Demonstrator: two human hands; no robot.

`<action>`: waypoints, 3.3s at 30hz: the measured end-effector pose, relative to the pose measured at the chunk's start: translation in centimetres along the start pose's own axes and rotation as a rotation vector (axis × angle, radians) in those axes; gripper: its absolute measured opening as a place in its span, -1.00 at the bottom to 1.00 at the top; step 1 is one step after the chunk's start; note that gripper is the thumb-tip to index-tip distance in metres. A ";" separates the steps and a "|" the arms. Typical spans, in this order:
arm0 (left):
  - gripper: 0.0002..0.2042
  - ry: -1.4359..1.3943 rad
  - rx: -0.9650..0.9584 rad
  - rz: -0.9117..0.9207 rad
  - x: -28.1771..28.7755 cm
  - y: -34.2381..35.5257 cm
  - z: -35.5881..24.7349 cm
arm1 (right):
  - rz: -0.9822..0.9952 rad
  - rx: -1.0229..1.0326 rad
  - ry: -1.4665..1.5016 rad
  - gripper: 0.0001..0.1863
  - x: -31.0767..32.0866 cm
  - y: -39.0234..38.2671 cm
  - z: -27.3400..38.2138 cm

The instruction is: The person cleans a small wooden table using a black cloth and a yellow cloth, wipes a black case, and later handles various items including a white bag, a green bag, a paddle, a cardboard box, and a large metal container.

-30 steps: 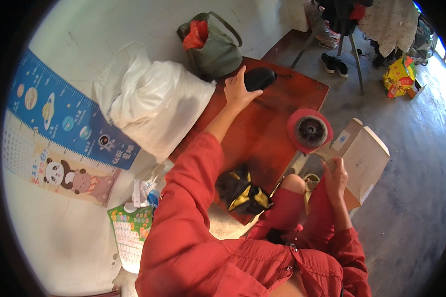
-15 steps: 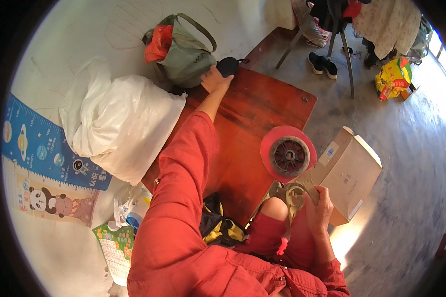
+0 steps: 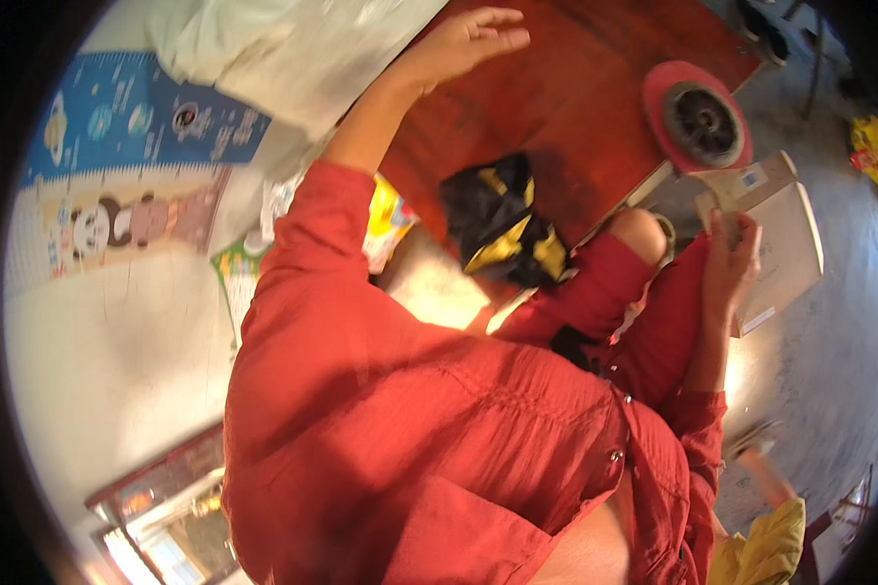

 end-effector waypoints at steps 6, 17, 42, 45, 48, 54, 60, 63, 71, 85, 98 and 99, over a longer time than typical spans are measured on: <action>-0.01 0.455 -0.233 -0.161 -6.2 -18.1 0.9 | 0.019 -0.004 -0.036 -0.61 -1.1 -0.9 0.5; -0.42 0.625 -0.188 -0.395 -12.3 -20.4 0.5 | 0.055 0.222 0.002 -0.62 -3.2 -0.5 -0.6; -0.49 0.452 -0.237 -0.488 -9.1 -30.5 -0.6 | 0.357 0.331 0.104 -0.61 -16.9 -9.3 11.9; -0.47 0.432 -0.267 -0.478 -10.8 -30.7 -1.0 | 0.362 0.397 0.139 -0.61 -17.8 -11.0 13.5; -0.46 0.399 -0.262 -0.426 -12.2 -30.7 -0.9 | 0.439 0.431 0.193 -0.64 -19.6 -12.4 15.4; -0.45 0.476 -0.301 -0.385 -13.3 -29.8 -1.0 | 0.494 0.498 0.067 -0.65 -24.4 -14.2 19.7; -0.44 0.472 -0.227 -0.434 -11.8 -30.6 -1.0 | 0.451 0.509 0.013 -0.64 -26.3 -13.8 19.0; -0.45 0.491 -0.244 -0.447 -10.8 -29.2 -1.8 | 0.382 0.585 -0.069 -0.59 -24.3 -12.7 18.5; -0.27 0.646 -0.134 -0.375 -11.7 -24.7 0.3 | -0.118 0.539 0.196 -0.69 -5.9 -4.1 13.8; -0.56 0.527 -0.284 -0.213 -16.4 -17.4 -13.3 | -0.318 -0.924 0.534 0.17 12.5 -11.7 -45.6; -0.63 0.432 -0.192 -0.082 -21.7 -17.0 -13.4 | -0.628 -0.749 1.212 -0.53 9.4 -12.4 -46.6; -0.63 0.415 -0.186 -0.089 -21.7 -17.4 -13.3 | -0.655 -0.681 1.192 -0.53 10.8 -12.0 -45.3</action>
Point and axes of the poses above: each hand's wrist, its own y-axis towards the middle knuckle, its own x-axis out of the back of the hand, z = x × y, the point moved 10 cm from there along y, towards the middle knuckle, and after that the axes turned 8 degrees about y, right-handed, at the moved point
